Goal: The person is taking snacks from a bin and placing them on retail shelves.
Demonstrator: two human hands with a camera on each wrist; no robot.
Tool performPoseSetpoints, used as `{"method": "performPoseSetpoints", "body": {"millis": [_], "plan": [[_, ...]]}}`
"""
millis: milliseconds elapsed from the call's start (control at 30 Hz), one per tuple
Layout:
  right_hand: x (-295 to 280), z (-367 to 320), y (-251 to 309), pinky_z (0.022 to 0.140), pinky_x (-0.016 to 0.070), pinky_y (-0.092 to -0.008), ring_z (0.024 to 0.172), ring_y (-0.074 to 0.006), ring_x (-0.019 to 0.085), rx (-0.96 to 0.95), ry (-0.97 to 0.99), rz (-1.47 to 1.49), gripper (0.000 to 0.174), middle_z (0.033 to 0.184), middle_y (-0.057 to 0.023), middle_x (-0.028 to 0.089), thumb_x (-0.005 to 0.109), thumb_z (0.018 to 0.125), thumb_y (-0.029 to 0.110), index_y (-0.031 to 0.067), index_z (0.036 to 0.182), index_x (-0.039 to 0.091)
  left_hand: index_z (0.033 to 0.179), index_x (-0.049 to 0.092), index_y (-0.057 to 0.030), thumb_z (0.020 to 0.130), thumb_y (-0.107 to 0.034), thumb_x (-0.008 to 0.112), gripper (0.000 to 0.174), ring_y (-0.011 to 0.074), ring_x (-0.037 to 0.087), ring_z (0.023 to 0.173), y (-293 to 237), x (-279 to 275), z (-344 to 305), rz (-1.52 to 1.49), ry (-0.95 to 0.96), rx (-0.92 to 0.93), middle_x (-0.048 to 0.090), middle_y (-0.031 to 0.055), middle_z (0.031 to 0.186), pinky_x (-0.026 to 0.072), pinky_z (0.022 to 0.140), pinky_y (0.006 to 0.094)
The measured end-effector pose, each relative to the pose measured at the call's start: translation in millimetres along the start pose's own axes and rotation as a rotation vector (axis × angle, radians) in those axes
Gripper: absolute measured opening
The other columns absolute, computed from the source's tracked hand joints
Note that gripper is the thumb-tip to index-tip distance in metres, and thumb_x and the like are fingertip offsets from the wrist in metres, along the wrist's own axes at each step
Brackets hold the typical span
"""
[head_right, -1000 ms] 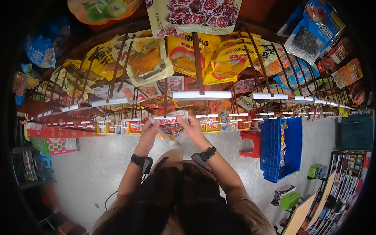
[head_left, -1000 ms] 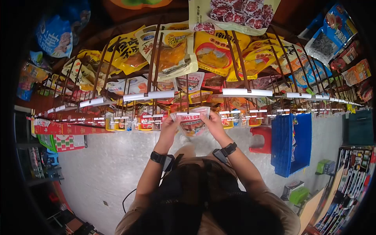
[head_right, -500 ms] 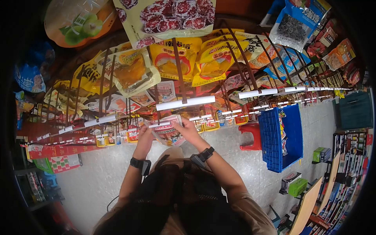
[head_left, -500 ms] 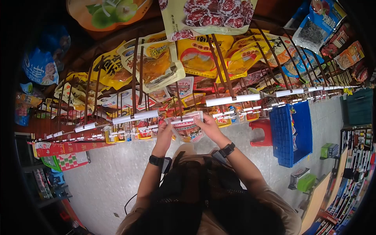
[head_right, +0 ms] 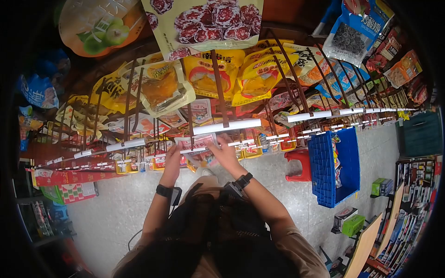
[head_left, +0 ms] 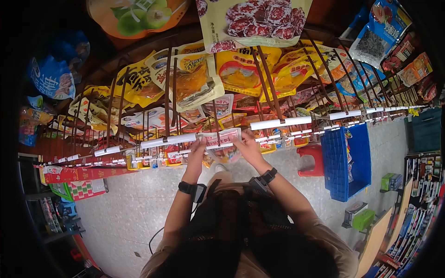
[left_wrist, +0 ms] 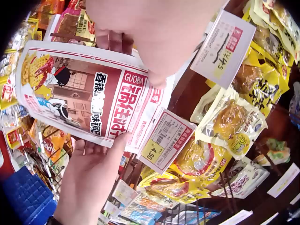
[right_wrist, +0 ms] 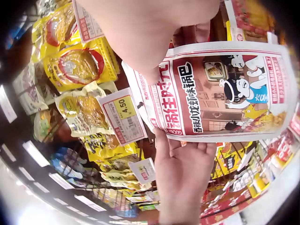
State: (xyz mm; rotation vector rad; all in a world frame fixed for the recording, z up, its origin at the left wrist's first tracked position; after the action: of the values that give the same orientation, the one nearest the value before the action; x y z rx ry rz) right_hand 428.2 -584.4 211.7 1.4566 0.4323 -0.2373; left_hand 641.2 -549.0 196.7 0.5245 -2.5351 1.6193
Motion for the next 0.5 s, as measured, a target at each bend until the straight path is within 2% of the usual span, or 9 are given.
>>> {"method": "performPoseSetpoints", "body": {"millis": [100, 133, 233, 267, 300, 367, 400, 433, 500], "plan": [[-1, 9, 9, 0.066, 0.0466, -0.0315, 0.068, -0.0147, 0.056, 0.323, 0.06, 0.318, 0.029, 0.069, -0.0055, 0.056, 0.067, 0.091, 0.031, 0.002, 0.09, 0.07, 0.104, 0.064, -0.0072, 0.096, -0.03, 0.061, 0.024, 0.008, 0.059, 0.097, -2, -4, 19, 0.16, -0.132, 0.049, 0.066, 0.0046, 0.102, 0.0448, 0.087, 0.0245], [1, 18, -2, 0.066, 0.0476, -0.0356, 0.067, -0.0217, 0.059, 0.25, 0.025, 0.045, 0.028, 0.067, -0.0074, 0.057, 0.067, 0.09, 0.029, 0.0016, 0.093, 0.067, 0.109, 0.062, -0.0065, 0.096, -0.029, 0.061, 0.026, 0.0086, 0.058, 0.098, -6, -1, 24, 0.165, -0.144, 0.096, 0.065, 0.0058, 0.105, 0.0445, 0.088, 0.025], [12, 29, -13, 0.071, 0.0485, -0.0363, 0.077, -0.026, 0.063, 0.016, -0.194, 0.255, 0.029, 0.08, -0.0108, 0.065, 0.067, 0.091, 0.027, 0.0011, 0.102, 0.064, 0.134, 0.049, -0.004, 0.095, -0.027, 0.061, 0.047, 0.0138, 0.057, 0.111, -20, 21, 28, -0.032, -0.016, 0.375, 0.059, 0.0128, 0.126, 0.0437, 0.096, 0.0296], [12, 28, -18, 0.073, 0.0488, -0.0358, 0.083, -0.0255, 0.063, -0.024, -0.188, 0.214, 0.03, 0.091, -0.0135, 0.066, 0.066, 0.09, 0.024, 0.0016, 0.11, 0.06, 0.145, 0.034, -0.0065, 0.095, -0.023, 0.061, 0.059, 0.0166, 0.052, 0.121, -19, 23, 26, -0.094, -0.041, 0.368, 0.048, 0.0137, 0.14, 0.0415, 0.101, 0.0319], [12, 27, -23, 0.075, 0.0491, -0.0353, 0.089, -0.025, 0.064, -0.065, -0.185, 0.173, 0.035, 0.101, -0.0161, 0.067, 0.066, 0.09, 0.02, 0.0021, 0.118, 0.057, 0.146, 0.032, -0.0068, 0.095, -0.022, 0.061, 0.061, 0.0166, 0.051, 0.121, -16, 25, 22, -0.05, -0.019, 0.4, 0.047, 0.0131, 0.141, 0.0424, 0.1, 0.0318], [2, 10, -11, 0.075, 0.0491, -0.0335, 0.087, -0.024, 0.063, -0.12, -0.178, 0.209, 0.037, 0.105, -0.0153, 0.067, 0.065, 0.09, 0.017, 0.0026, 0.122, 0.055, 0.148, 0.028, -0.0073, 0.095, -0.02, 0.06, 0.064, 0.0166, 0.051, 0.12, 2, 19, 11, 0.045, 0.023, 0.463, 0.044, 0.0119, 0.143, 0.0441, 0.098, 0.0316], [-3, 0, -10, 0.074, 0.0491, -0.0324, 0.084, -0.0229, 0.063, -0.121, -0.126, 0.232, 0.038, 0.105, -0.0142, 0.067, 0.065, 0.09, 0.016, 0.0028, 0.124, 0.054, 0.139, 0.042, -0.0048, 0.094, -0.018, 0.06, 0.05, 0.0164, 0.055, 0.113, 28, 3, 11, 0.104, 0.013, 0.344, 0.054, 0.0101, 0.131, 0.0483, 0.09, 0.0291], [-8, -10, -10, 0.073, 0.0492, -0.0314, 0.082, -0.0218, 0.062, -0.12, -0.075, 0.254, 0.04, 0.105, -0.013, 0.067, 0.064, 0.09, 0.015, 0.003, 0.126, 0.053, 0.134, 0.047, -0.0042, 0.094, -0.018, 0.06, 0.043, 0.0155, 0.057, 0.109, 47, -7, 0, 0.155, -0.008, 0.293, 0.056, 0.0093, 0.126, 0.0489, 0.087, 0.0281], [-19, -38, -44, 0.071, 0.049, -0.0295, 0.079, -0.0183, 0.061, -0.043, 0.209, 0.19, 0.039, 0.101, -0.0106, 0.067, 0.064, 0.09, 0.015, 0.0027, 0.125, 0.054, 0.123, 0.056, -0.0028, 0.094, -0.017, 0.059, 0.032, 0.0137, 0.059, 0.102, 89, -25, -30, 0.25, -0.05, 0.183, 0.061, 0.0077, 0.117, 0.0503, 0.082, 0.0261]]}}
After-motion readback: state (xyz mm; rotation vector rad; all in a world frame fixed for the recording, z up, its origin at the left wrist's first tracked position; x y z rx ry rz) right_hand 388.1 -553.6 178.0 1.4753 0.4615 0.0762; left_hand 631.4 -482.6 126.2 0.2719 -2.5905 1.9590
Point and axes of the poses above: each hand's wrist, its own z-axis towards the middle knuckle, its own x-axis out of the palm, y = z × x, the point moved 4 cm from there along z, towards the middle knuckle
